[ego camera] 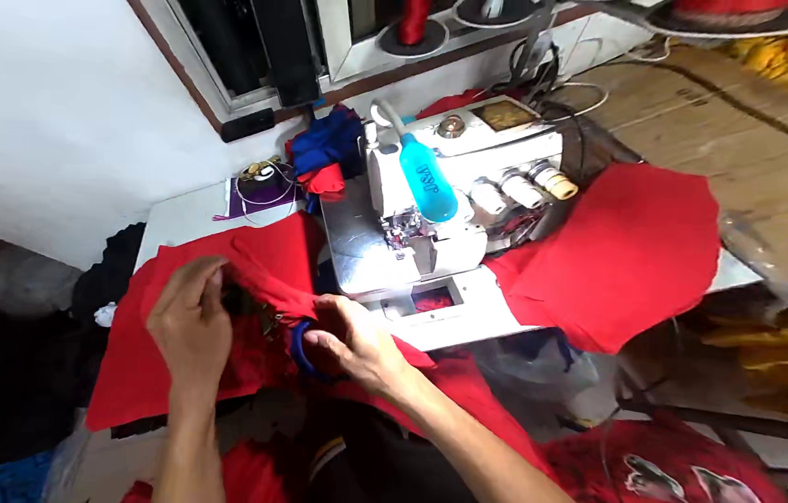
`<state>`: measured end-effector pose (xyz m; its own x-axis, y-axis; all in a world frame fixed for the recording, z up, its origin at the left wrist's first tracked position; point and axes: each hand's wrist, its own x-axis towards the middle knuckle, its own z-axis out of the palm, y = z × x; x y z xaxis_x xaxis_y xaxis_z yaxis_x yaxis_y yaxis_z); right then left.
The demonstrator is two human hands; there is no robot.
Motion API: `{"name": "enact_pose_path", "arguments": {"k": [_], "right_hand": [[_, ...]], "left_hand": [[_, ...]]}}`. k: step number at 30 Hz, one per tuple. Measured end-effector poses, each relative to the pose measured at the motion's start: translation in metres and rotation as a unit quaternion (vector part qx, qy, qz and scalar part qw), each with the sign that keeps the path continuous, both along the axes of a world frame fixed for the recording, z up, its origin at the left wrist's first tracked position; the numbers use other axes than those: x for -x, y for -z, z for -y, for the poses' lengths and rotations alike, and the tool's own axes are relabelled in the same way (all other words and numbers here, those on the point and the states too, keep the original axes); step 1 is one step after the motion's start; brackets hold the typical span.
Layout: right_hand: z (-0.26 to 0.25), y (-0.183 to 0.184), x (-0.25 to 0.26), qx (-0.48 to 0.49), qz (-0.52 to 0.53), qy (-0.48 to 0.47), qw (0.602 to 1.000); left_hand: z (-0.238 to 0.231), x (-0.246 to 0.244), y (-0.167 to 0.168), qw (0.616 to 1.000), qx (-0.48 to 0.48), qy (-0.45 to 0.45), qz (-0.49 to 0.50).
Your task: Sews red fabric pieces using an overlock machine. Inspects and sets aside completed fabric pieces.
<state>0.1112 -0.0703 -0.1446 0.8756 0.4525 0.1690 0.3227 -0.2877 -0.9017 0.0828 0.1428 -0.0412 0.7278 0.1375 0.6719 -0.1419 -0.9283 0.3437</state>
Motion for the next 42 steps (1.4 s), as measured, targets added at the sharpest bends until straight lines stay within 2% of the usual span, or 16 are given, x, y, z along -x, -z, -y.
{"name": "enact_pose_path", "arguments": {"k": [4, 7, 10, 13, 15, 17, 19, 21, 22, 24, 28, 31, 33, 38, 42], "right_hand": [[0.018, 0.006, 0.009, 0.015, -0.035, -0.009, 0.999], [0.037, -0.014, 0.012, -0.027, -0.049, -0.035, 0.998], [0.061, -0.04, 0.021, -0.175, -0.056, -0.067, 0.981], [0.091, -0.046, 0.023, -0.337, -0.072, -0.087, 0.935], [0.103, -0.039, 0.015, -0.405, -0.127, -0.096, 0.9], [0.101, -0.022, 0.005, -0.373, -0.215, -0.074, 0.899], [0.087, -0.007, -0.003, -0.355, -0.307, -0.072, 0.88], [0.075, -0.008, -0.01, -0.323, -0.329, -0.027, 0.887], [0.072, -0.01, -0.013, -0.302, -0.326, 0.01, 0.896], [0.067, -0.007, -0.018, -0.264, -0.299, 0.071, 0.914], [0.065, -0.01, -0.028, -0.266, -0.25, 0.127, 0.922], [0.068, -0.003, -0.026, -0.22, -0.213, 0.18, 0.935], [0.07, 0.0, -0.021, -0.178, -0.179, 0.229, 0.94], [0.075, 0.001, -0.026, -0.083, -0.119, 0.304, 0.942], [0.085, 0.012, -0.024, -0.091, -0.043, 0.312, 0.945]], "left_hand": [[0.034, -0.015, -0.02, 0.997, -0.022, 0.003, 0.071], [0.045, -0.016, -0.027, 0.993, -0.035, 0.019, 0.115], [0.05, -0.012, -0.045, 0.984, -0.066, 0.034, 0.159], [0.055, -0.017, -0.066, 0.977, -0.084, 0.061, 0.185], [0.062, -0.032, -0.067, 0.98, -0.073, 0.094, 0.161], [0.073, -0.053, -0.037, 0.988, -0.06, 0.122, 0.066], [0.087, -0.07, 0.017, 0.984, -0.021, 0.164, -0.067], [0.095, -0.073, 0.065, 0.97, 0.022, 0.201, -0.138], [0.098, -0.069, 0.077, 0.967, 0.037, 0.204, -0.149], [0.1, -0.059, 0.081, 0.969, 0.044, 0.196, -0.141], [0.111, -0.046, 0.072, 0.984, 0.018, 0.17, -0.054], [0.12, -0.037, 0.08, 0.979, -0.015, 0.176, -0.104], [0.125, -0.037, 0.082, 0.979, -0.064, 0.143, -0.131], [0.133, -0.067, 0.08, 0.979, -0.103, 0.112, -0.135], [0.127, -0.099, 0.077, 0.982, -0.048, 0.115, -0.144]]}}
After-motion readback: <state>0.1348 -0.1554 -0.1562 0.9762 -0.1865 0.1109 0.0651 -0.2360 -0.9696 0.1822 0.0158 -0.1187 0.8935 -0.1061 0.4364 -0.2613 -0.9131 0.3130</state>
